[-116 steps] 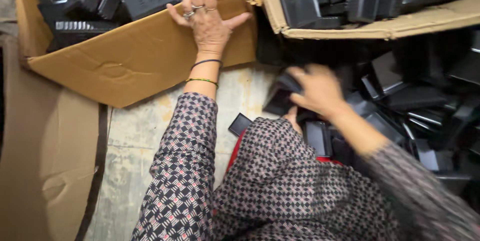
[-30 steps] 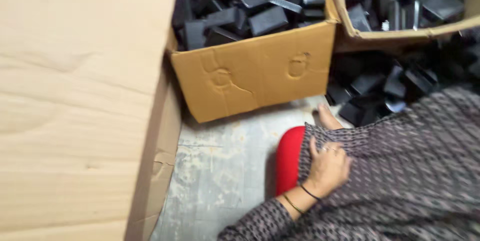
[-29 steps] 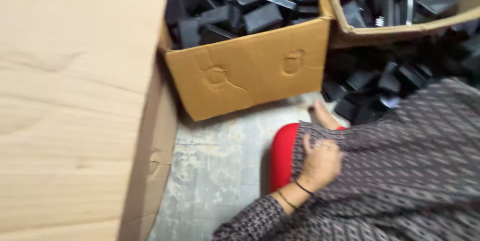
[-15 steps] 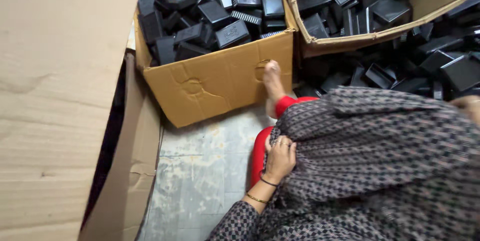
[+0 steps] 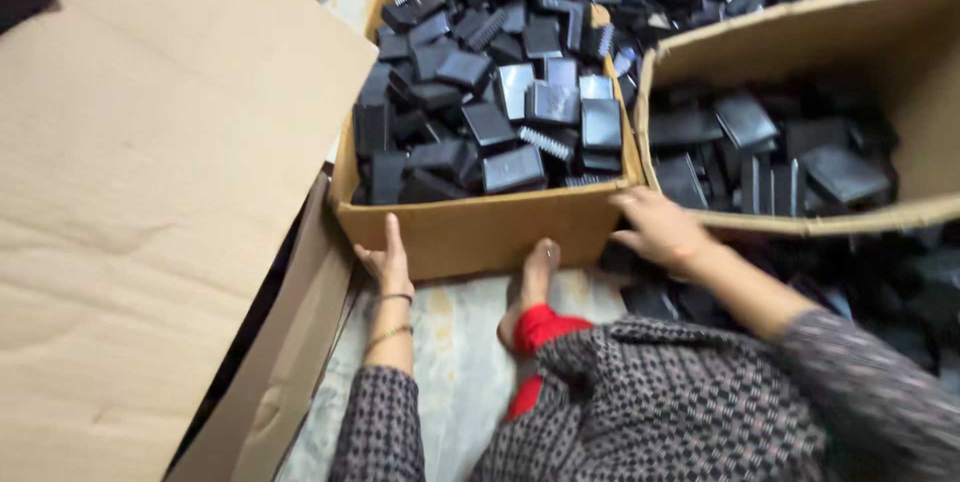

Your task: The person sits on the floor and repeatedly picks up small black plastic components, snaps them together by hand, and places the assembled units into a cardboard box. The process is repeated continuously with items taken from a large pile on the floor.

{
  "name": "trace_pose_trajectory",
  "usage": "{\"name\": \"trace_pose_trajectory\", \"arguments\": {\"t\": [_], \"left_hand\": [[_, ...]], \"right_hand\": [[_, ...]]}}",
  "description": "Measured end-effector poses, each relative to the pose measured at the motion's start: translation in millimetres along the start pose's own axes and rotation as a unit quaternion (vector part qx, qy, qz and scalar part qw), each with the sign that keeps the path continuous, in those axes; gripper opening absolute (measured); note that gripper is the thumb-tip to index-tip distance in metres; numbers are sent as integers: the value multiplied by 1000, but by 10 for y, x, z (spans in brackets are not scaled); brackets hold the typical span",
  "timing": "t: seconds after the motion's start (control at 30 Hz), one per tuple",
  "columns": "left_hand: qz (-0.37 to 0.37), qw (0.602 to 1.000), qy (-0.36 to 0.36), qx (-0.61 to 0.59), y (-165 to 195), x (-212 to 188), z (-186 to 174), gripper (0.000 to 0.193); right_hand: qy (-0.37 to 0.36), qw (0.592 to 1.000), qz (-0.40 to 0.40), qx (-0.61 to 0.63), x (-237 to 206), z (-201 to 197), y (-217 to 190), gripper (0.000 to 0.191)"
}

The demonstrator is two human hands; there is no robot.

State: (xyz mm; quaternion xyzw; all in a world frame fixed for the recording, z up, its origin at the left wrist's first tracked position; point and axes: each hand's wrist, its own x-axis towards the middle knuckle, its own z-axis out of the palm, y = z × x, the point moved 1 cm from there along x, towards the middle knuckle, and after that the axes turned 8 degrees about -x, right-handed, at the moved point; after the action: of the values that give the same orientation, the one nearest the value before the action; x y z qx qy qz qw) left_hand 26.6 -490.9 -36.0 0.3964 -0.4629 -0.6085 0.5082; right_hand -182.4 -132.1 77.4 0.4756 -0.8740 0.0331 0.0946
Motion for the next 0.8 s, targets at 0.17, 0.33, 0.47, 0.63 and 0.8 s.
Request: {"name": "trace_pose_trajectory", "arguments": {"t": [0.17,0.33,0.47,0.63,0.8], "left_hand": [[-36,996,71,-40,72,227,503,132],[-137,982,21,-129,-177,525,671,137],[-131,987,92,4,-302,760,717,145],[-171,981,55,-72,-250,1068,862,150],[-111,987,119,11,-124,1196,881,143]], "right_hand": [[119,986,-47,-105,705,468,-110,75],[125,990,-6,-66,726,753,-12,68],[136,988,7,-70,807,881,-78,69],[146,987,-3,-60,996,924,-212,70],[132,989,6,-67,1099,944,-320,65]]}}
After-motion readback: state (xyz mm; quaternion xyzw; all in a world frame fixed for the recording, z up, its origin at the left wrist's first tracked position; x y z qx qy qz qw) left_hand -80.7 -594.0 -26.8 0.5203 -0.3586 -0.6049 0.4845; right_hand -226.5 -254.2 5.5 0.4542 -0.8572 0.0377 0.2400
